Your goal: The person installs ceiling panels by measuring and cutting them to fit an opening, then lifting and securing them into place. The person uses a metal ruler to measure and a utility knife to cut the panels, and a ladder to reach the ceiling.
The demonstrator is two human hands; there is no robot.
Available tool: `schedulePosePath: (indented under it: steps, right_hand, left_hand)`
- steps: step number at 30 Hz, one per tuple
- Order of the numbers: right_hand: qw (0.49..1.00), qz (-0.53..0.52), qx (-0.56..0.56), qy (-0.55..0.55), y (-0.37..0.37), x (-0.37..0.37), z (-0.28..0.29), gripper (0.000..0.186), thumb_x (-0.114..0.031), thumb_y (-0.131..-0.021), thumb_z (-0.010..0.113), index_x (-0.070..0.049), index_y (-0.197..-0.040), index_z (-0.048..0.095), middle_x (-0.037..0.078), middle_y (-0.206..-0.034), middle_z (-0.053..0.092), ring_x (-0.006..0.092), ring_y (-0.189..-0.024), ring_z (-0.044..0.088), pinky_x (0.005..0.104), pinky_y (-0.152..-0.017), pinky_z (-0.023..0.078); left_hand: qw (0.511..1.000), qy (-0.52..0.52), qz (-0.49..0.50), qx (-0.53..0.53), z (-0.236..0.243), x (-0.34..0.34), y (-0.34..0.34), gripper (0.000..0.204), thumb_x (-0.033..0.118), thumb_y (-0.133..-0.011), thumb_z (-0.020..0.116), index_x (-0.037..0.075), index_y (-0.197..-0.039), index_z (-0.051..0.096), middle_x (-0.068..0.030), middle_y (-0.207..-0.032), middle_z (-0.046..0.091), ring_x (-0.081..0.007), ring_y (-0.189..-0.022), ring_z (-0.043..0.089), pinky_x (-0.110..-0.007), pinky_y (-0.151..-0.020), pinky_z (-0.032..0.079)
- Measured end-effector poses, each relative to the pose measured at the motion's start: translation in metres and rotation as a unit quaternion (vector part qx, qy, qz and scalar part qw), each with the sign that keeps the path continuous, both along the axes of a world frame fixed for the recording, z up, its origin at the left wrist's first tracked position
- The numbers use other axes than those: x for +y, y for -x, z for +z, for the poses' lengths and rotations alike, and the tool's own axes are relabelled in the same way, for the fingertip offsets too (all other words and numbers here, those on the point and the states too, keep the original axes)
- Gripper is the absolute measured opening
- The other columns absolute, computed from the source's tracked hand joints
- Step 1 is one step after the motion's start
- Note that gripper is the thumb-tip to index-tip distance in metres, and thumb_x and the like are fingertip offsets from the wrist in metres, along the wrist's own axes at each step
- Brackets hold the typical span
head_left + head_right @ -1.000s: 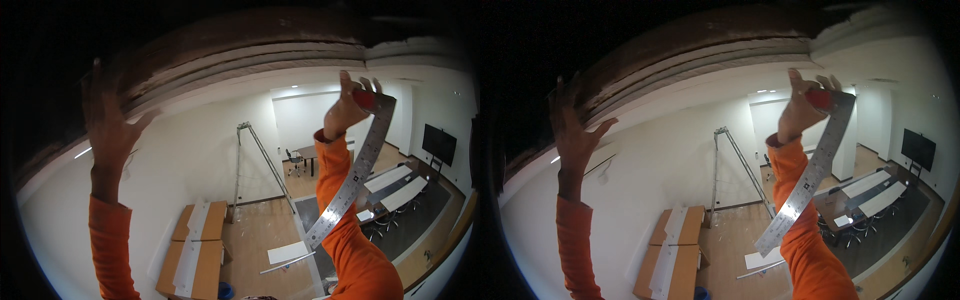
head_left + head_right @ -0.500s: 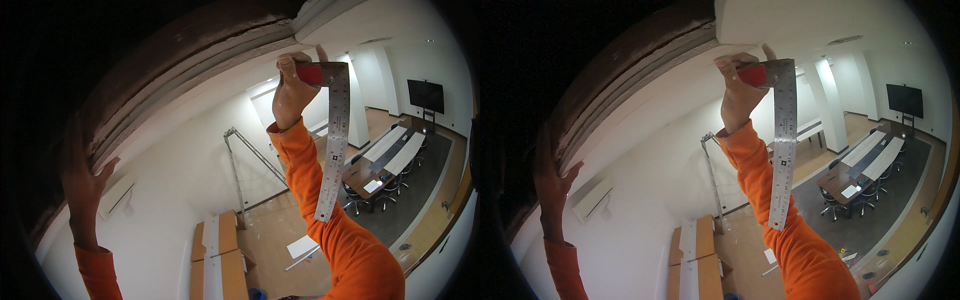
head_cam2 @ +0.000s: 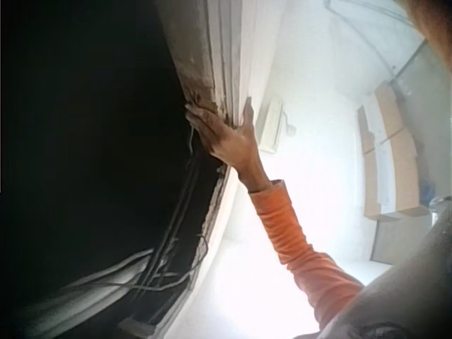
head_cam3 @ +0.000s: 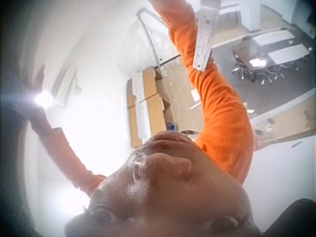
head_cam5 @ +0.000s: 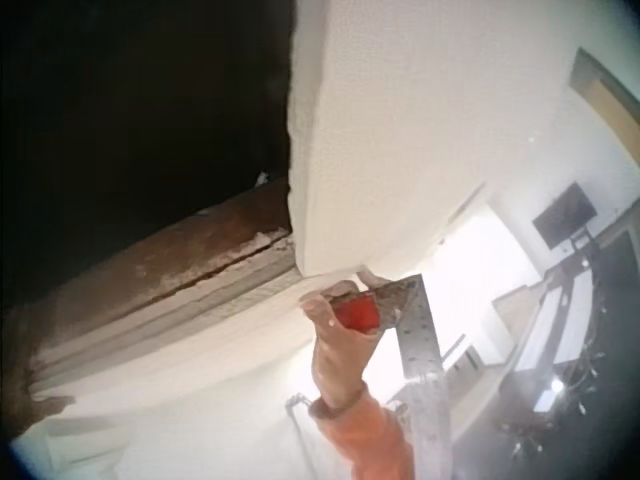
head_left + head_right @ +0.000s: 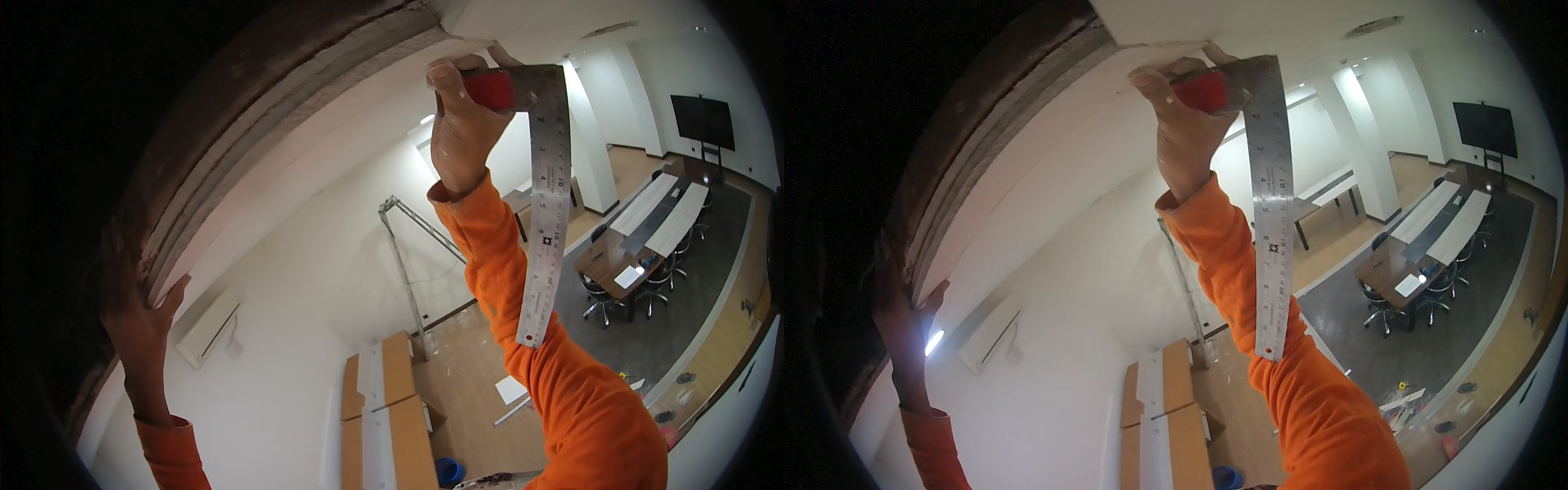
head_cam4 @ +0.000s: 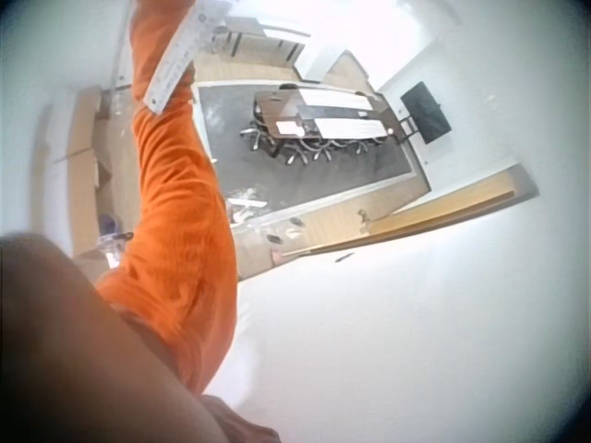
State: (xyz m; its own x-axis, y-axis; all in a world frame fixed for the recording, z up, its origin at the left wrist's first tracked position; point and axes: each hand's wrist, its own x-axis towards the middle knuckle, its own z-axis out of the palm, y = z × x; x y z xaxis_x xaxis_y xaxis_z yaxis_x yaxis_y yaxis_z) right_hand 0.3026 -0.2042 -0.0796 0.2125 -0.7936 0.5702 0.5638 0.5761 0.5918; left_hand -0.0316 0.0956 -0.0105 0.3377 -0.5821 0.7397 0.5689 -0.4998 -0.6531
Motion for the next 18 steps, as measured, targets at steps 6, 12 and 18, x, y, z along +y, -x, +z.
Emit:
schedulePosePath:
  steps: [6,12,18]
  right_hand:
    - [0.999,-0.002,0.04,0.014,-0.002,0.001,0.002,0.063,0.017,-0.081,0.075,-0.001,-0.131,0.041,0.012,-0.097,0.066,0.0218,-0.081,0.071,0.0338,-0.079,0.061]
    - [0.997,-0.063,0.042,-0.011,-0.004,0.001,0.004,0.056,0.013,-0.082,0.077,0.0,-0.127,0.048,0.011,-0.091,0.069,0.0169,-0.077,0.067,0.0278,-0.073,0.056]
    - [0.998,-0.057,0.003,-0.022,-0.011,0.0,0.006,0.06,0.013,-0.081,0.077,0.0,-0.132,0.046,0.011,-0.088,0.07,0.0157,-0.075,0.067,0.0272,-0.071,0.055]
  left_hand:
    - [0.999,-0.025,-0.02,0.036,0.005,-0.008,0.004,0.098,0.039,-0.072,0.092,0.011,-0.153,0.044,-0.0152,-0.153,0.05,-0.0343,-0.136,0.054,-0.048,-0.113,0.048]
    - [0.998,-0.031,-0.044,0.024,0.004,-0.017,0.004,0.096,0.036,-0.068,0.094,0.012,-0.15,0.05,-0.016,-0.152,0.051,-0.0351,-0.133,0.057,-0.045,-0.106,0.053]
    - [0.998,0.003,-0.063,0.022,0.0,-0.03,0.003,0.095,0.032,-0.065,0.096,0.012,-0.147,0.053,-0.0176,-0.151,0.052,-0.037,-0.13,0.059,-0.045,-0.103,0.055]
